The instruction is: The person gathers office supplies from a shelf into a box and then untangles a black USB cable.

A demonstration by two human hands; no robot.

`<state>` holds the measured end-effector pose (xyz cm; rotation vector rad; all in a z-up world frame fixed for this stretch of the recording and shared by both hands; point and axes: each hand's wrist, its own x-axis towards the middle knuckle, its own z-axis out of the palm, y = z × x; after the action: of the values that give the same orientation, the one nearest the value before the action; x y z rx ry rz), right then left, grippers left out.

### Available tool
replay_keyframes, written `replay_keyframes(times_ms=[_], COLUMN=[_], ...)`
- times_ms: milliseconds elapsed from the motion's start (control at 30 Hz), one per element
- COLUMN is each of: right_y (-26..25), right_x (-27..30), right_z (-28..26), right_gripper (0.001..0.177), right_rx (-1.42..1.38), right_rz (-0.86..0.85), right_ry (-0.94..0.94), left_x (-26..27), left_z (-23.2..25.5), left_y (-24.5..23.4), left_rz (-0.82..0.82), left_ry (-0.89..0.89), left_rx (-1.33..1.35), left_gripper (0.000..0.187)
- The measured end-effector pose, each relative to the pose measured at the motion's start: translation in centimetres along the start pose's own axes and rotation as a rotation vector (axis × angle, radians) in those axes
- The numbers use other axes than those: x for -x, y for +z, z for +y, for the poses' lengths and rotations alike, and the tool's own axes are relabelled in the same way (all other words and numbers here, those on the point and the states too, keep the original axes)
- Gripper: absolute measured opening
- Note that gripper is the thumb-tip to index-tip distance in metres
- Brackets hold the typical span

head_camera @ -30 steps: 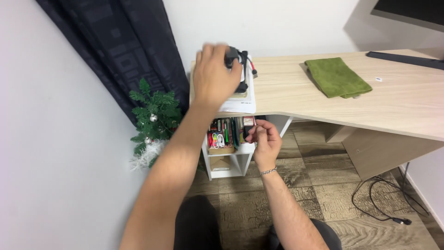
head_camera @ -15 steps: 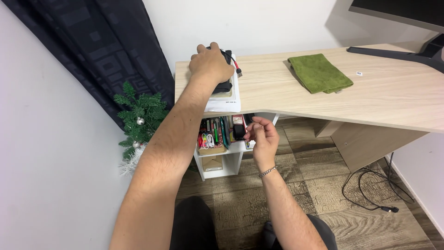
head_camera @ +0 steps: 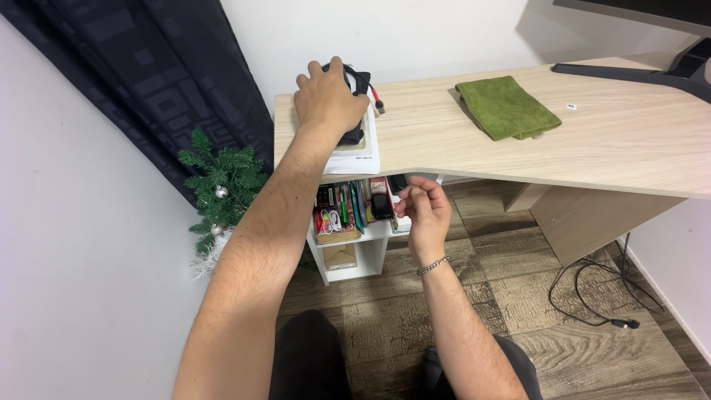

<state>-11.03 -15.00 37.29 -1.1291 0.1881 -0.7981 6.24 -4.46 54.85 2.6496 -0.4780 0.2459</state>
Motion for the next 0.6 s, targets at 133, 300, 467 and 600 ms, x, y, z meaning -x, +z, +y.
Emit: replay_keyframes(times_ms=[133,300,467,600], right_y=[-0.7,-1.6,-1.8,-3.0], right_x=[-0.6,-1.6,-2.0,-2.5], right_z=[-0.4,-3.2,-5.1,-4.9], right_gripper=[0.024,0.045,0.052,0.058], right_rx=[-0.226,-0.555,-0.577,-0.580], right_rz=[-0.044,-0.112,-0.217,-0.279], right_ry=[-0.007,-0.008,0.044,0.072], left_x=[-0.1,2.0,4.7,3.9], left_z=[0.7,5.2,8.9,8.7], left_y=[0.7,0.2,-0.3,2.4], left_rz=[0.171,0.320,0.104,0.051], left_ry=[0.110,0.292,0.387,0.370], left_rx=[-0.021,0.042,0.122,0.134], left_gripper=[0.076,0.078,0.074,0.074])
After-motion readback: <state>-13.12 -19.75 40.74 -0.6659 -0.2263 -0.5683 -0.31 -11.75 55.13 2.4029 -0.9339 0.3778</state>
